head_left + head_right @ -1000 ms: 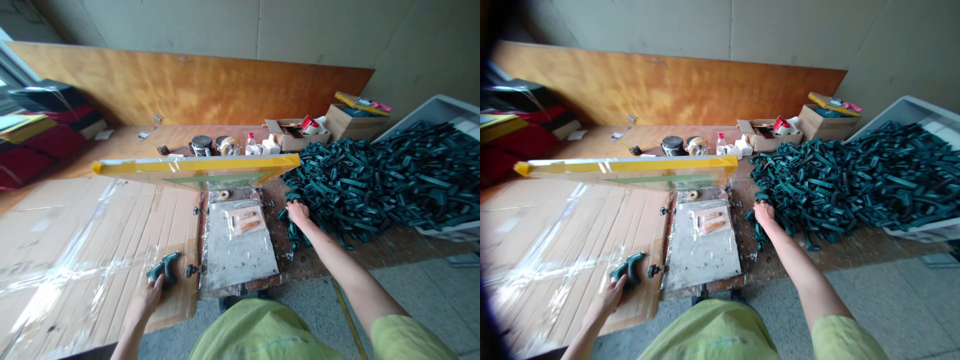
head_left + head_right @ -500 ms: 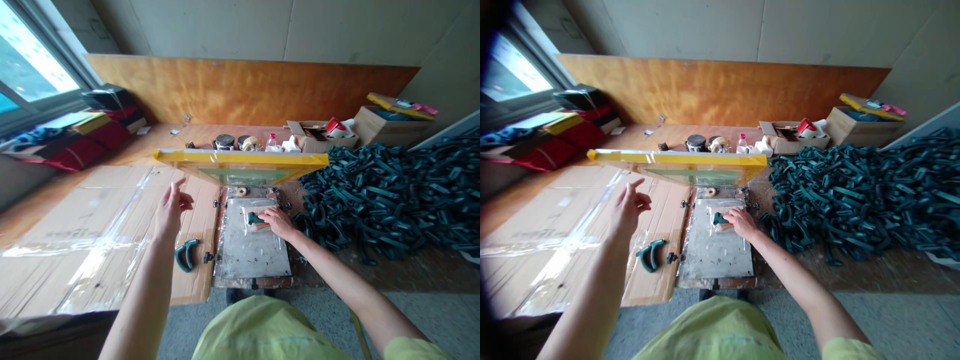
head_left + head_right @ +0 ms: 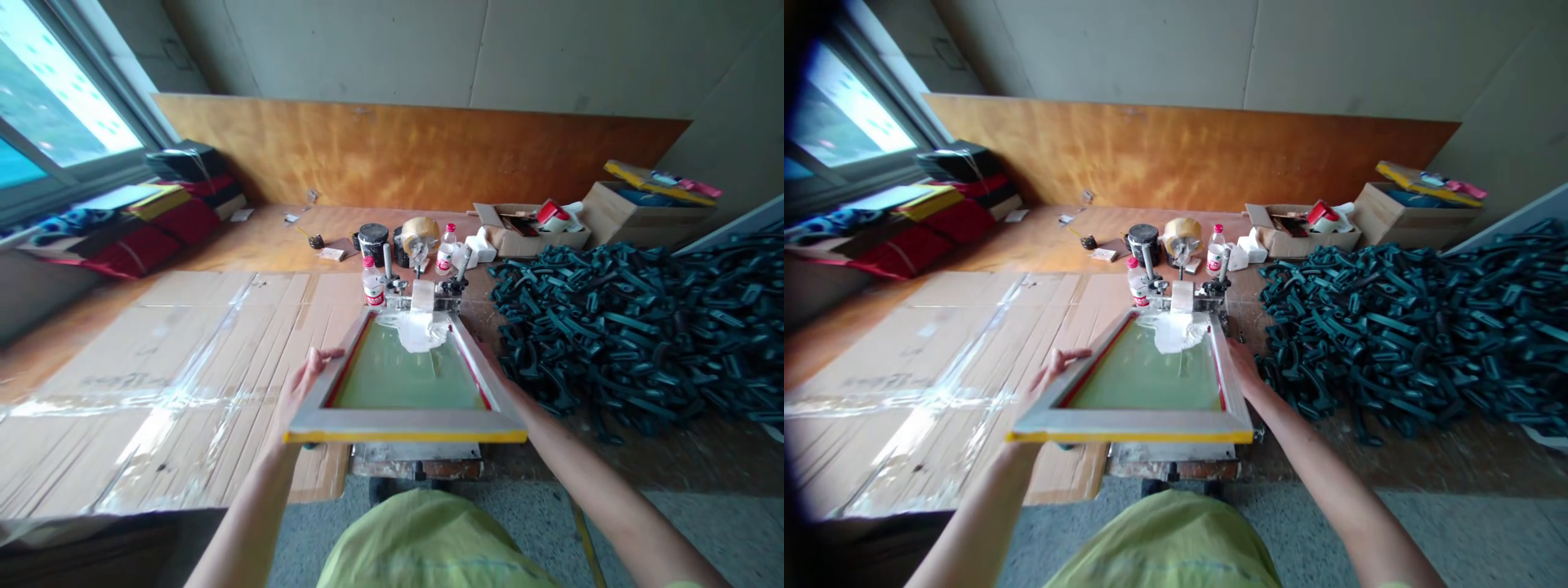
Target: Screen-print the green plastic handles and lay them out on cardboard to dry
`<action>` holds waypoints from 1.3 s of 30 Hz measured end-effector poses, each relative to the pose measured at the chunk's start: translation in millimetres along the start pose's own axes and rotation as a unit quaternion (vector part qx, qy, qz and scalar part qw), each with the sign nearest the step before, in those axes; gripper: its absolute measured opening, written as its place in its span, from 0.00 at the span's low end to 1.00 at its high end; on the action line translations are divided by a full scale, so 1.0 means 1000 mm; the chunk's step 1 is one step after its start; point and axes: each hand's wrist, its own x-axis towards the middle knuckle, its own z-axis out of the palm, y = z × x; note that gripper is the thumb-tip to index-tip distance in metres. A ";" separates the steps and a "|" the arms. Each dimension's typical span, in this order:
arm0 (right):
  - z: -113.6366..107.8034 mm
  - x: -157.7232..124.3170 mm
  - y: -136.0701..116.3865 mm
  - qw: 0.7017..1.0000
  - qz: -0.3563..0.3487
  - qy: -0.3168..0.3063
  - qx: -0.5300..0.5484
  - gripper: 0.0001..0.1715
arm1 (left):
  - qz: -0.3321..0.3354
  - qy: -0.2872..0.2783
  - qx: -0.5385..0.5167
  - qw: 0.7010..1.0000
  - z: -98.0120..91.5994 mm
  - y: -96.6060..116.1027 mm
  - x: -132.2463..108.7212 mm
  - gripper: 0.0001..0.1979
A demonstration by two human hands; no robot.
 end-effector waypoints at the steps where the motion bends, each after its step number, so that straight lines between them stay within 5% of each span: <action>1: -0.009 0.006 0.002 1.000 0.014 0.015 -0.002 0.20 | -0.039 -0.012 0.010 0.999 -0.003 -0.014 -0.007 0.31; 6: -0.030 0.062 -0.030 0.996 -0.044 0.080 0.010 0.29 | -0.107 -0.015 0.055 0.993 -0.003 -0.088 -0.015 0.44; 8: -0.025 0.084 -0.054 0.996 -0.073 0.049 -0.023 0.29 | -0.099 -0.009 0.072 0.992 0.000 -0.110 -0.011 0.45; 13: -0.002 0.095 -0.083 0.992 -0.035 -0.080 -0.091 0.09 | -0.103 -0.025 0.074 0.992 -0.001 -0.133 -0.006 0.43; 17: 0.001 0.059 -0.073 0.980 -0.140 -0.110 -0.087 0.10 | -0.117 -0.014 0.076 0.990 -0.003 -0.135 -0.006 0.41; 22: -0.021 0.032 -0.053 0.944 -0.287 -0.157 -0.034 0.16 | -0.116 -0.014 0.064 0.991 -0.002 -0.136 -0.006 0.40; 24: -0.025 0.037 -0.051 0.946 -0.281 -0.162 -0.016 0.15 | -0.116 -0.014 0.064 0.991 -0.002 -0.136 -0.006 0.41; 28: -0.009 0.036 -0.058 0.971 -0.223 -0.076 -0.038 0.15 | -0.116 -0.020 0.062 0.991 -0.003 -0.132 -0.007 0.41; 33: 0.002 0.009 -0.057 0.962 -0.265 -0.067 -0.006 0.16 | -0.124 -0.014 0.043 0.991 -0.001 -0.120 -0.011 0.41; 36: -0.010 0.031 -0.058 0.973 -0.220 -0.065 0.030 0.11 | -0.132 -0.007 0.029 0.991 0.001 -0.104 -0.013 0.42; 39: -0.022 0.078 -0.063 0.990 -0.129 -0.048 0.043 0.27 | -0.145 -0.008 0.011 0.989 0.000 -0.078 -0.015 0.44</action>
